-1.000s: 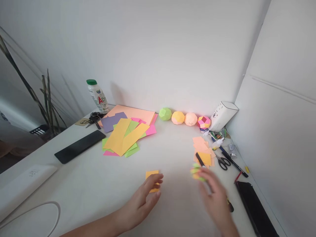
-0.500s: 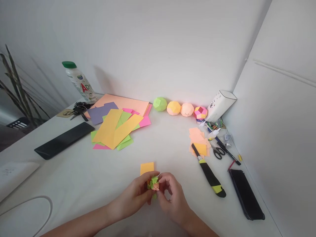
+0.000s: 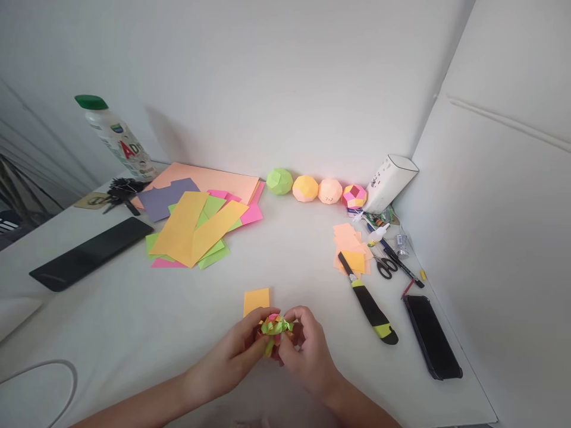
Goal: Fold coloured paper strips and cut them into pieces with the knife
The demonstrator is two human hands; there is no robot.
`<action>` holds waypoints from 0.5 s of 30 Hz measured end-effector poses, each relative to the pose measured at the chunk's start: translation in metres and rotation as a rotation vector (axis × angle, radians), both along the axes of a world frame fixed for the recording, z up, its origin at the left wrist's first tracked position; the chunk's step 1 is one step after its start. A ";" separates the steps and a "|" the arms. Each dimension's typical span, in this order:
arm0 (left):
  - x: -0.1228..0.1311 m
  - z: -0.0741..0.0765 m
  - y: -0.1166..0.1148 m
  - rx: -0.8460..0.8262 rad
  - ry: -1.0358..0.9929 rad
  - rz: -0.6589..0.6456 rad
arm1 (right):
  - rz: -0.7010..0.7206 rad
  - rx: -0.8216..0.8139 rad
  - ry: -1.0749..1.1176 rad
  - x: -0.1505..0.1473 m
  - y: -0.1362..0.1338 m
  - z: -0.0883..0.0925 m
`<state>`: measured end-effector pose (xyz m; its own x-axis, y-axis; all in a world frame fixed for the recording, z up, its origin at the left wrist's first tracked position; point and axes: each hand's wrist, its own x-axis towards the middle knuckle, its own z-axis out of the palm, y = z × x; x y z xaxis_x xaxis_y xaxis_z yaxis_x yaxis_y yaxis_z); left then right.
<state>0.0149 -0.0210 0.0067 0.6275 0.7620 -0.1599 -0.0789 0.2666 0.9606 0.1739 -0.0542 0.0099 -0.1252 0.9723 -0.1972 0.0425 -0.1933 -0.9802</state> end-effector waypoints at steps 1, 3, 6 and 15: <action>0.000 0.000 0.000 0.016 0.046 -0.003 | 0.027 -0.016 -0.006 -0.001 0.000 0.001; -0.002 0.001 0.001 0.083 0.165 -0.023 | 0.088 -0.010 -0.047 -0.002 -0.001 0.003; -0.004 0.001 0.003 0.239 0.285 -0.051 | 0.087 0.081 -0.137 -0.003 -0.002 0.003; -0.002 0.001 -0.003 0.316 0.528 -0.068 | 0.154 -0.046 -0.080 -0.007 -0.006 0.008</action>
<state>0.0128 -0.0239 0.0078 0.5739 0.7844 -0.2352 0.4354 -0.0490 0.8989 0.1671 -0.0597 0.0181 -0.2543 0.9326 -0.2560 0.1527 -0.2226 -0.9629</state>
